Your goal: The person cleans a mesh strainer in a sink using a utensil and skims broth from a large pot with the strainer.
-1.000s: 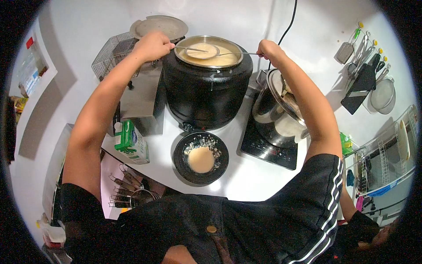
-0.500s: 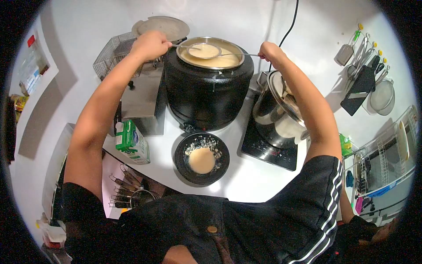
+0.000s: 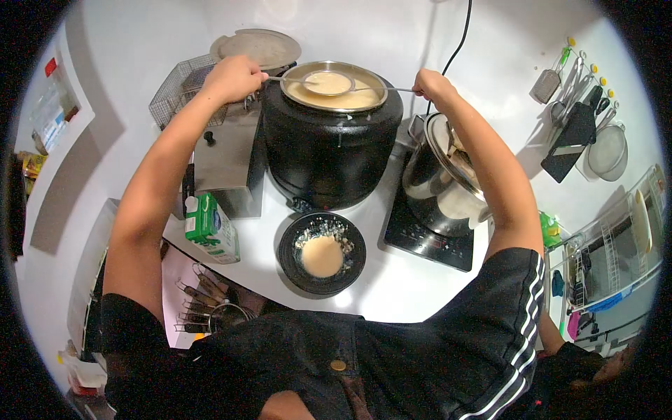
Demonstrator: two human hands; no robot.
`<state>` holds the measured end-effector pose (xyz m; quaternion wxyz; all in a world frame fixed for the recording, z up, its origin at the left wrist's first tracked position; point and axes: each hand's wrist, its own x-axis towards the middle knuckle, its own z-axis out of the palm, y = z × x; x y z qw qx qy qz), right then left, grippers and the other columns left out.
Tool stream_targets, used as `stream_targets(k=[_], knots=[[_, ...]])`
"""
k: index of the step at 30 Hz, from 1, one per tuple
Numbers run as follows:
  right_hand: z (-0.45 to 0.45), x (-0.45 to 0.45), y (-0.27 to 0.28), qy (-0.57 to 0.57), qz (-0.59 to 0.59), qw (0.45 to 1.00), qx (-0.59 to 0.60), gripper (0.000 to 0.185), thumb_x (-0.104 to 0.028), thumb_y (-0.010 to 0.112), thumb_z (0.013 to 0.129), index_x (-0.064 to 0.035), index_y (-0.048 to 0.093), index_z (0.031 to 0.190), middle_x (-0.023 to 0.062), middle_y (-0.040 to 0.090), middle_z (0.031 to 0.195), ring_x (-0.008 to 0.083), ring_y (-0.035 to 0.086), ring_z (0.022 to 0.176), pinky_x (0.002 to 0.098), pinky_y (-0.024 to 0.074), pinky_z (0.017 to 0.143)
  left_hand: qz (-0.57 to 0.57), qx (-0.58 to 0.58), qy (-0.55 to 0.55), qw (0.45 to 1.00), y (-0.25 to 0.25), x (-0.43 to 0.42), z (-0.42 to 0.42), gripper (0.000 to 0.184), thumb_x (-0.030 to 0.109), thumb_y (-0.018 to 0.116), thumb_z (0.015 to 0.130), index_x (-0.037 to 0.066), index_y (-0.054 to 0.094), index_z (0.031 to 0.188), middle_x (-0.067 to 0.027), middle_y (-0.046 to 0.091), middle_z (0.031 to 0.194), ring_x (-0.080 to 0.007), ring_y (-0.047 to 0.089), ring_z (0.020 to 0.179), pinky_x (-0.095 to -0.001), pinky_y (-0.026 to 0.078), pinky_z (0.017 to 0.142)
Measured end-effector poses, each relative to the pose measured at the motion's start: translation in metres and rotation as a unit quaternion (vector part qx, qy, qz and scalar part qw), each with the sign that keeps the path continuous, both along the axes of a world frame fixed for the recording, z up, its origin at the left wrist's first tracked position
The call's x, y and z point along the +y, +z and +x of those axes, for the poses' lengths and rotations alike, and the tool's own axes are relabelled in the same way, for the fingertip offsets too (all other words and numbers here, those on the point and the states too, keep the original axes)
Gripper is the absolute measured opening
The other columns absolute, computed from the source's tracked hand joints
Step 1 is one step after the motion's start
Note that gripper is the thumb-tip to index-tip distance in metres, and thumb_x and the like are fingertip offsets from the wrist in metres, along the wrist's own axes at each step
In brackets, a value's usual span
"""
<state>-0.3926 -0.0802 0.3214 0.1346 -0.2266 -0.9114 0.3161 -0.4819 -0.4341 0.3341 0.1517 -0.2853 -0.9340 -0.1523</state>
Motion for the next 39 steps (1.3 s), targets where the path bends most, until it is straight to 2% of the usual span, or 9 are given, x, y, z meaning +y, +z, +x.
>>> stream_targets(k=[4,6,9,18,28,31,34,36,39], knots=[[0.002,0.002,0.001,0.007,0.032,0.999,-0.023,0.017,-0.012,0.049,0.064,-0.0039,0.047,0.050,0.0030,0.035,0.044,0.0128,0.028,0.041,0.0285,0.0206,0.040,-0.010,-0.033,-0.023,0.999,-0.002,0.000,0.001,0.024,0.030,0.053,0.074,0.010,0.065,0.080,-0.0133,0.061,0.083,-0.0311,0.057,0.081,-0.0402,0.045,0.068],[0.000,0.005,0.004,0.022,0.047,0.997,-0.048,0.016,-0.012,0.051,0.057,-0.0006,0.045,0.048,0.0076,0.040,0.048,0.0171,0.036,0.047,0.0324,0.0257,0.045,-0.009,-0.015,-0.025,1.000,-0.001,-0.001,0.001,0.025,0.031,0.053,0.074,0.010,0.065,0.081,-0.0129,0.062,0.083,-0.0306,0.057,0.082,-0.0400,0.045,0.069],[0.002,0.004,0.001,0.001,-0.022,1.000,0.005,0.015,-0.012,0.049,0.057,-0.0011,0.044,0.048,0.0070,0.040,0.048,0.0167,0.035,0.047,0.0322,0.0254,0.045,-0.009,0.025,0.041,0.999,0.000,-0.002,0.005,0.026,0.032,0.053,0.074,0.011,0.065,0.081,-0.0125,0.062,0.083,-0.0301,0.057,0.082,-0.0397,0.045,0.069],[0.005,-0.006,0.006,0.006,-0.004,1.000,-0.007,0.017,-0.012,0.048,0.059,-0.0018,0.043,0.047,0.0061,0.038,0.048,0.0160,0.032,0.046,0.0321,0.0239,0.045,-0.020,-0.030,-0.036,0.999,0.001,0.000,0.004,0.026,0.032,0.052,0.074,0.010,0.065,0.084,-0.0120,0.061,0.086,-0.0297,0.057,0.082,-0.0396,0.045,0.070],[-0.005,0.004,0.002,-0.023,0.000,1.000,-0.009,0.018,-0.011,0.050,0.057,-0.0012,0.040,0.046,0.0071,0.037,0.045,0.0162,0.033,0.043,0.0323,0.0234,0.043,-0.017,0.007,0.002,1.000,0.004,0.004,0.003,0.026,0.032,0.052,0.074,0.010,0.065,0.080,-0.0126,0.061,0.085,-0.0306,0.057,0.081,-0.0391,0.045,0.070],[-0.003,0.005,-0.001,-0.003,0.033,0.999,-0.014,0.019,-0.012,0.051,0.057,-0.0011,0.041,0.045,0.0070,0.038,0.045,0.0161,0.033,0.043,0.0323,0.0232,0.043,-0.029,-0.019,-0.043,0.998,0.002,0.009,0.003,0.026,0.031,0.051,0.074,0.010,0.065,0.078,-0.0127,0.061,0.083,-0.0305,0.057,0.080,-0.0395,0.046,0.069],[-0.006,0.002,0.002,-0.008,0.027,1.000,-0.006,0.019,-0.014,0.051,0.058,-0.0008,0.044,0.047,0.0070,0.038,0.045,0.0162,0.034,0.043,0.0319,0.0233,0.043,-0.006,0.036,-0.072,0.997,0.006,0.012,0.005,0.028,0.032,0.055,0.074,0.006,0.064,0.070,-0.0133,0.059,0.064,-0.0275,0.057,0.063,-0.0367,0.044,0.060],[-0.001,0.000,0.001,-0.004,-0.001,1.000,0.004,0.018,-0.014,0.050,0.060,-0.0005,0.047,0.048,0.0074,0.040,0.046,0.0162,0.035,0.045,0.0314,0.0248,0.044,-0.013,0.001,-0.022,1.000,0.007,0.014,0.009,0.027,0.031,0.051,0.071,0.009,0.065,0.078,-0.0127,0.061,0.082,-0.0302,0.057,0.080,-0.0396,0.046,0.070],[0.002,-0.005,0.003,-0.013,-0.036,0.999,0.015,0.018,-0.015,0.048,0.062,-0.0005,0.050,0.050,0.0079,0.043,0.049,0.0159,0.037,0.048,0.0308,0.0264,0.046,-0.011,-0.034,-0.025,0.999,0.006,0.019,0.002,0.027,0.030,0.050,0.070,0.009,0.065,0.079,-0.0126,0.061,0.084,-0.0300,0.057,0.081,-0.0391,0.046,0.070]])
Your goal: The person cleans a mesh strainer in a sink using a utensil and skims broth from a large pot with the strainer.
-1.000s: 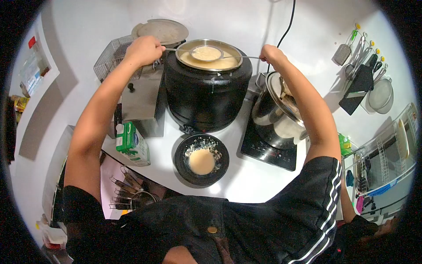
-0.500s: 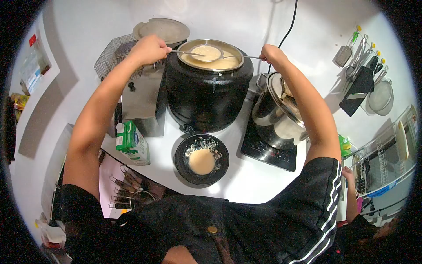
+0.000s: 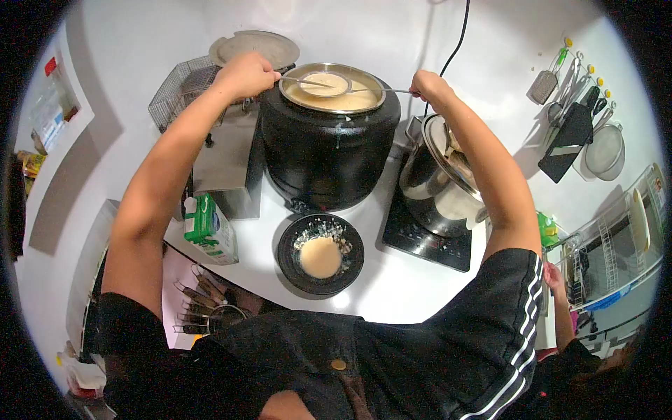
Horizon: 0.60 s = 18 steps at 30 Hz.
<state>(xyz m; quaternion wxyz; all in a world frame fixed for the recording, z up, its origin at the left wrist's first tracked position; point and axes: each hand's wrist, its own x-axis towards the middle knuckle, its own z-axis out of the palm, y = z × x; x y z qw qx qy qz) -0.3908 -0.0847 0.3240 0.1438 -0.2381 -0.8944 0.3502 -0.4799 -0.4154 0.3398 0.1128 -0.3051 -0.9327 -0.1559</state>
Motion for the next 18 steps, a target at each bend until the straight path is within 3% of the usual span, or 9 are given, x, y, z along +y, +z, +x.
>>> stream_targets(k=[10,18], knots=[[0.001,0.003,-0.003,0.006,0.008,1.000,-0.013,0.019,-0.015,0.049,0.063,-0.0008,0.052,0.052,0.0082,0.047,0.053,0.0168,0.039,0.050,0.0320,0.0288,0.047,-0.007,0.023,0.019,1.000,0.002,0.002,-0.006,0.026,0.026,0.051,0.067,0.008,0.065,0.080,-0.0121,0.061,0.088,-0.0294,0.057,0.085,-0.0376,0.046,0.072],[0.008,0.001,0.000,0.012,0.064,0.997,-0.041,0.019,-0.017,0.050,0.063,-0.0011,0.053,0.054,0.0089,0.047,0.053,0.0182,0.040,0.051,0.0325,0.0295,0.048,0.014,-0.026,0.021,0.999,0.001,0.006,0.004,0.025,0.026,0.051,0.069,0.009,0.065,0.082,-0.0126,0.061,0.090,-0.0290,0.056,0.086,-0.0382,0.045,0.073]])
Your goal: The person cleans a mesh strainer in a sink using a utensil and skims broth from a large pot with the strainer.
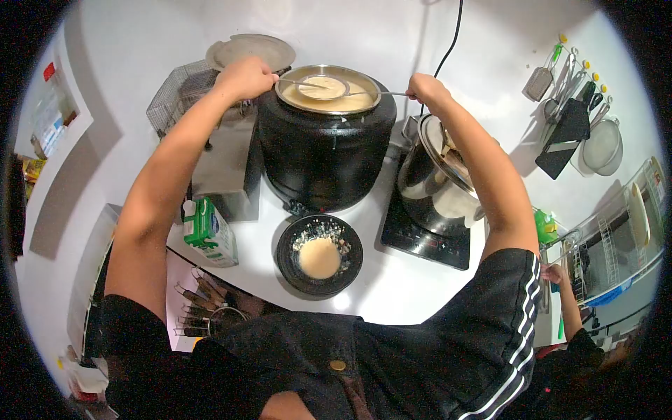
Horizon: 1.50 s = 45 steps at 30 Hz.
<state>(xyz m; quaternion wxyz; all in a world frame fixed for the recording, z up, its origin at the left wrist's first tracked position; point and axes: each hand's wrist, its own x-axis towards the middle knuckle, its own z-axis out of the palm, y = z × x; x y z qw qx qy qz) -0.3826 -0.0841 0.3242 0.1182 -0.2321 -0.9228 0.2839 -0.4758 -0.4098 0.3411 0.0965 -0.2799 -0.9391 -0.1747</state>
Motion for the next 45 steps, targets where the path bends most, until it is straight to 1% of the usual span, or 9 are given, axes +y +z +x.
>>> stream_targets(k=[3,8,11,26,32,34,37,40,45], knots=[[0.000,0.001,0.001,0.006,0.018,1.000,-0.004,0.018,-0.018,0.050,0.062,-0.0011,0.052,0.054,0.0085,0.046,0.052,0.0181,0.040,0.050,0.0324,0.0288,0.047,-0.030,0.016,-0.044,0.998,-0.006,0.005,0.000,0.025,0.026,0.051,0.070,0.010,0.065,0.083,-0.0131,0.061,0.090,-0.0294,0.056,0.087,-0.0384,0.045,0.074],[0.003,0.000,0.002,-0.009,-0.021,1.000,0.009,0.019,-0.019,0.051,0.060,-0.0008,0.052,0.054,0.0081,0.046,0.052,0.0177,0.040,0.050,0.0327,0.0281,0.046,-0.009,0.036,0.034,0.999,-0.007,0.012,-0.003,0.027,0.026,0.053,0.071,0.010,0.063,0.089,-0.0124,0.061,0.093,-0.0282,0.056,0.089,-0.0381,0.045,0.076],[0.000,0.005,0.000,-0.014,0.013,1.000,-0.007,0.019,-0.019,0.052,0.059,-0.0010,0.051,0.053,0.0085,0.045,0.052,0.0179,0.040,0.050,0.0333,0.0278,0.046,-0.025,0.019,-0.026,0.999,-0.003,0.014,0.004,0.029,0.025,0.053,0.071,0.008,0.063,0.092,-0.0128,0.060,0.094,-0.0280,0.056,0.090,-0.0380,0.045,0.076],[-0.001,0.006,0.000,-0.011,0.053,0.998,-0.010,0.018,-0.019,0.052,0.058,-0.0019,0.051,0.052,0.0089,0.046,0.052,0.0192,0.041,0.049,0.0329,0.0302,0.048,-0.027,0.007,-0.011,1.000,0.001,-0.001,0.001,0.025,0.027,0.053,0.070,0.009,0.064,0.082,-0.0136,0.061,0.089,-0.0304,0.056,0.086,-0.0393,0.045,0.073],[-0.001,0.002,0.002,-0.031,-0.006,0.999,0.011,0.019,-0.018,0.052,0.059,-0.0013,0.050,0.051,0.0095,0.046,0.051,0.0196,0.043,0.049,0.0335,0.0303,0.047,-0.016,0.024,0.026,0.999,0.002,-0.016,0.004,0.026,0.028,0.051,0.072,0.008,0.064,0.082,-0.0136,0.061,0.086,-0.0292,0.057,0.083,-0.0378,0.045,0.070],[-0.003,0.004,0.003,0.001,0.075,0.997,-0.024,0.019,-0.018,0.052,0.059,-0.0008,0.050,0.052,0.0100,0.046,0.051,0.0196,0.043,0.049,0.0335,0.0306,0.047,-0.027,-0.020,-0.048,0.998,0.002,-0.016,0.002,0.026,0.028,0.052,0.072,0.007,0.064,0.083,-0.0135,0.061,0.085,-0.0288,0.057,0.082,-0.0378,0.045,0.070],[-0.006,0.006,0.001,0.003,0.070,0.997,-0.019,0.018,-0.018,0.052,0.058,-0.0007,0.049,0.052,0.0101,0.046,0.050,0.0198,0.043,0.048,0.0333,0.0308,0.047,-0.009,0.026,0.001,1.000,0.001,-0.017,0.004,0.026,0.028,0.052,0.072,0.007,0.064,0.080,-0.0137,0.061,0.083,-0.0291,0.057,0.081,-0.0372,0.045,0.068],[-0.007,0.006,0.000,-0.003,0.048,0.999,0.005,0.018,-0.017,0.052,0.058,-0.0008,0.049,0.051,0.0099,0.046,0.050,0.0198,0.043,0.048,0.0331,0.0309,0.047,-0.032,-0.020,-0.058,0.998,0.004,-0.018,0.004,0.025,0.029,0.052,0.072,0.008,0.065,0.079,-0.0129,0.061,0.082,-0.0283,0.058,0.082,-0.0371,0.045,0.068],[-0.003,0.004,0.004,0.003,0.061,0.998,-0.019,0.018,-0.018,0.052,0.058,-0.0009,0.049,0.052,0.0102,0.046,0.051,0.0198,0.042,0.049,0.0335,0.0306,0.048,-0.023,0.026,-0.025,0.999,0.003,-0.022,0.005,0.025,0.029,0.052,0.073,0.007,0.065,0.076,-0.0133,0.062,0.079,-0.0288,0.058,0.079,-0.0375,0.046,0.067]])
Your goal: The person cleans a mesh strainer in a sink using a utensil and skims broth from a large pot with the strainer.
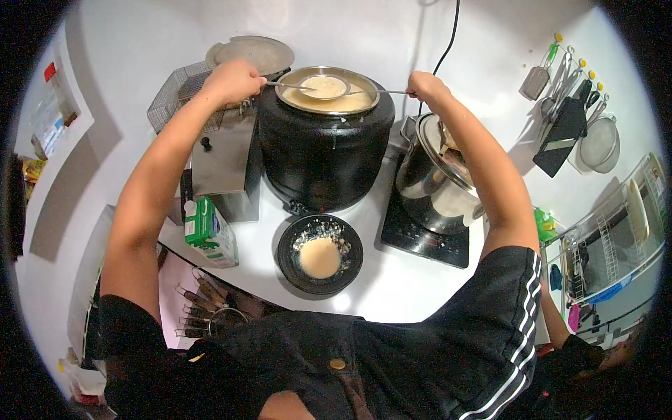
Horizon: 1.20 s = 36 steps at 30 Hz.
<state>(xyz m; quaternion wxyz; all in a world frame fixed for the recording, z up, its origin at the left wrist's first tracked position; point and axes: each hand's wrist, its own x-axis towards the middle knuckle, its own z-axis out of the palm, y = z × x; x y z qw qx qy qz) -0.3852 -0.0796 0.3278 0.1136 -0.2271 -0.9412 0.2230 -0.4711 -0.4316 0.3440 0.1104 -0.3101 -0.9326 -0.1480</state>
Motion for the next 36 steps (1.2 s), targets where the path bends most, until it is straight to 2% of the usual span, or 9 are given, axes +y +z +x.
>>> stream_targets(k=[11,14,16,23,28,29,30,33,36], knots=[[-0.002,0.010,-0.003,-0.007,-0.018,1.000,0.005,0.017,-0.018,0.051,0.057,-0.0012,0.051,0.053,0.0108,0.047,0.053,0.0197,0.043,0.051,0.0323,0.0308,0.047,0.011,-0.031,-0.040,0.999,0.002,0.003,-0.002,0.025,0.028,0.052,0.071,0.006,0.065,0.071,-0.0130,0.062,0.074,-0.0283,0.058,0.071,-0.0390,0.045,0.063],[0.002,0.003,0.000,-0.008,-0.013,1.000,0.006,0.018,-0.019,0.051,0.057,-0.0017,0.051,0.053,0.0107,0.047,0.052,0.0194,0.043,0.049,0.0324,0.0306,0.047,0.031,0.065,0.020,0.997,-0.001,0.004,-0.007,0.025,0.028,0.052,0.070,0.006,0.064,0.066,-0.0122,0.061,0.069,-0.0277,0.058,0.068,-0.0376,0.045,0.061],[0.001,0.003,-0.002,-0.019,-0.069,0.996,0.048,0.018,-0.019,0.051,0.057,-0.0018,0.050,0.052,0.0101,0.046,0.051,0.0190,0.042,0.048,0.0329,0.0298,0.046,0.014,-0.013,-0.057,0.998,0.007,0.003,0.000,0.025,0.028,0.052,0.070,0.007,0.064,0.066,-0.0136,0.061,0.071,-0.0286,0.058,0.069,-0.0381,0.045,0.062],[-0.004,0.010,-0.007,-0.017,-0.067,0.997,0.024,0.017,-0.018,0.051,0.057,-0.0022,0.049,0.050,0.0087,0.044,0.048,0.0181,0.040,0.046,0.0334,0.0283,0.045,0.018,-0.018,-0.030,0.999,0.002,0.006,-0.004,0.026,0.029,0.052,0.069,0.005,0.064,0.069,-0.0158,0.061,0.076,-0.0300,0.058,0.071,-0.0400,0.045,0.065],[0.001,0.021,-0.011,0.051,0.096,0.993,0.041,0.025,-0.019,0.046,0.067,0.0032,0.050,0.058,0.0112,0.048,0.053,0.0206,0.043,0.048,0.0353,0.0330,0.049,-0.014,0.070,-0.062,0.996,-0.009,0.018,-0.019,0.027,0.031,0.054,0.073,0.006,0.065,0.077,-0.0154,0.061,0.074,-0.0286,0.058,0.068,-0.0375,0.046,0.064],[0.006,0.010,-0.015,0.048,-0.034,0.986,0.156,0.022,-0.015,0.046,0.068,-0.0036,0.049,0.050,0.0045,0.038,0.042,0.0144,0.034,0.039,0.0326,0.0246,0.039,0.001,0.058,-0.008,0.998,-0.007,0.017,-0.014,0.030,0.033,0.054,0.072,0.006,0.065,0.078,-0.0161,0.061,0.076,-0.0294,0.059,0.069,-0.0392,0.046,0.064],[0.003,0.014,-0.008,0.061,-0.004,0.996,0.059,0.023,-0.016,0.044,0.070,-0.0041,0.050,0.051,0.0045,0.039,0.043,0.0145,0.035,0.039,0.0323,0.0242,0.038,0.023,0.044,0.010,0.999,-0.003,0.012,-0.003,0.033,0.035,0.054,0.071,0.005,0.064,0.079,-0.0164,0.061,0.078,-0.0299,0.059,0.071,-0.0403,0.047,0.064],[0.002,0.010,-0.005,-0.022,-0.125,0.990,0.059,0.016,-0.012,0.046,0.068,-0.0024,0.049,0.056,0.0037,0.039,0.047,0.0137,0.032,0.043,0.0291,0.0243,0.042,0.029,0.025,0.001,0.999,-0.001,0.014,0.007,0.030,0.028,0.054,0.067,0.003,0.063,0.080,-0.0170,0.061,0.084,-0.0302,0.059,0.078,-0.0389,0.047,0.069],[0.007,0.001,0.000,0.004,-0.097,0.995,0.008,0.017,-0.015,0.049,0.067,-0.0037,0.048,0.055,0.0032,0.039,0.048,0.0127,0.033,0.043,0.0279,0.0225,0.041,0.035,0.026,0.011,0.999,0.004,0.010,0.013,0.028,0.025,0.053,0.066,0.003,0.064,0.081,-0.0168,0.061,0.085,-0.0304,0.058,0.082,-0.0385,0.046,0.071]])
